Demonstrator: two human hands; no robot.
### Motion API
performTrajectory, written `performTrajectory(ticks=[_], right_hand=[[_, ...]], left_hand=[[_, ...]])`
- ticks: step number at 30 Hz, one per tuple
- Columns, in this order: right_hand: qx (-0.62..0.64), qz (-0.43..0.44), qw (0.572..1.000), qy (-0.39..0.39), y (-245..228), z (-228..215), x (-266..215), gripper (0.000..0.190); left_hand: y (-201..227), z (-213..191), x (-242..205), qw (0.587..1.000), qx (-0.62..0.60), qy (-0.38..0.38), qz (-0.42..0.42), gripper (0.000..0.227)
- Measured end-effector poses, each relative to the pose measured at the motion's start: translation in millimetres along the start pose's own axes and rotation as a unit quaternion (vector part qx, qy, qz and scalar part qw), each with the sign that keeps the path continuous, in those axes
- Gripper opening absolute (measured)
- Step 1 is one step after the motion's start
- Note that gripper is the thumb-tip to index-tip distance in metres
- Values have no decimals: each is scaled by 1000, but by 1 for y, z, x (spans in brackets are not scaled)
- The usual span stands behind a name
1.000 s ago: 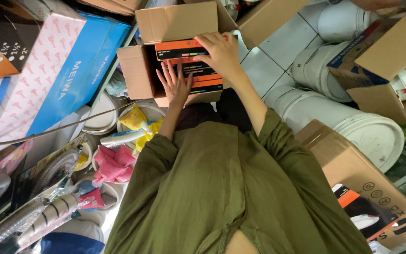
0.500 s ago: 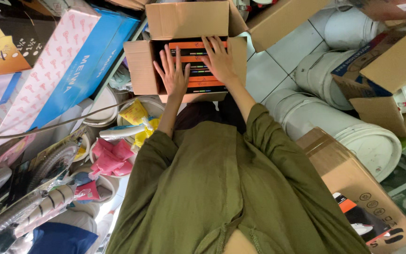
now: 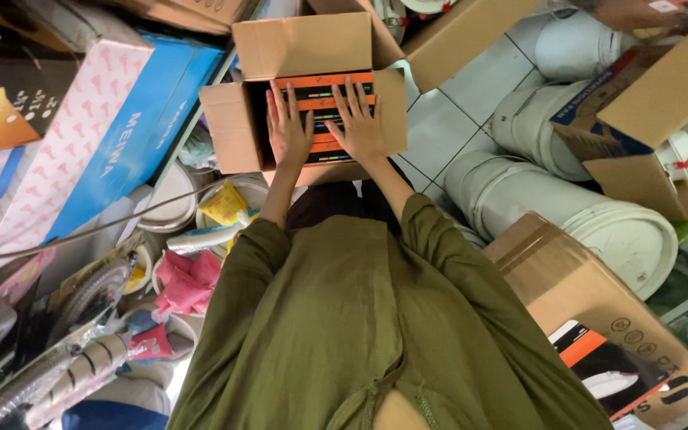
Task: The person unboxes a light fixture, removes the instruction paper and protective insert, and then proceeds to place multiple light fixtures and their boxes into larger shipping cartons.
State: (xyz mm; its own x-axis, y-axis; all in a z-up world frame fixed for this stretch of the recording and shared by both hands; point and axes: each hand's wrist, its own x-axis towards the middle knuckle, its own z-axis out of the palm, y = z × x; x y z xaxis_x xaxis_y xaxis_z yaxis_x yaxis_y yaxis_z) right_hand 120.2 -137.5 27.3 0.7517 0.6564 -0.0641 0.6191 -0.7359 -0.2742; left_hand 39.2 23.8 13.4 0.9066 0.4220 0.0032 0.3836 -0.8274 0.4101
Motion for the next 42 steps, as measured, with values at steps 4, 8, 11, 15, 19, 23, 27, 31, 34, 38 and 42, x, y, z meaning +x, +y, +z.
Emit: performTrajectory(ticks=[4, 8, 11, 15, 19, 23, 27, 31, 34, 38, 42], right_hand=[[174, 66, 981, 53, 12, -11, -3, 83], [271, 194, 926, 179, 36, -52, -32, 76], [331, 231, 877, 261, 53, -84, -67, 66], [427, 208, 817, 328, 70, -112, -119, 51], [461, 277, 777, 328, 66, -144, -160, 40], [432, 297, 779, 345, 58, -175, -192, 30], [390, 312, 792, 352, 58, -205, -222, 24], [381, 356, 772, 365, 66, -234, -242, 24], [374, 388, 755, 374, 78, -247, -256, 22], [347, 382, 751, 411, 102, -256, -276, 21], [317, 401, 736, 443, 117, -270, -291, 23]], left_hand=[[-13, -4, -1, 1000, -22, -12, -15, 63], [-25, -16, -9, 944, -286, 152, -67, 43], [-20, -42, -14, 881, -438, 164, -70, 33], [18, -70, -3, 858, -506, 69, -55, 25], [92, -62, 5, 860, -507, -58, 8, 21], [168, -38, -8, 836, -498, -216, 83, 19], [233, -22, -22, 748, -545, -343, 162, 22], [295, -18, -21, 724, -516, -408, 208, 23], [338, -13, -19, 720, -487, -437, 233, 22], [378, 0, -19, 691, -493, -465, 252, 24], [409, 24, -20, 664, -505, -494, 247, 25]])
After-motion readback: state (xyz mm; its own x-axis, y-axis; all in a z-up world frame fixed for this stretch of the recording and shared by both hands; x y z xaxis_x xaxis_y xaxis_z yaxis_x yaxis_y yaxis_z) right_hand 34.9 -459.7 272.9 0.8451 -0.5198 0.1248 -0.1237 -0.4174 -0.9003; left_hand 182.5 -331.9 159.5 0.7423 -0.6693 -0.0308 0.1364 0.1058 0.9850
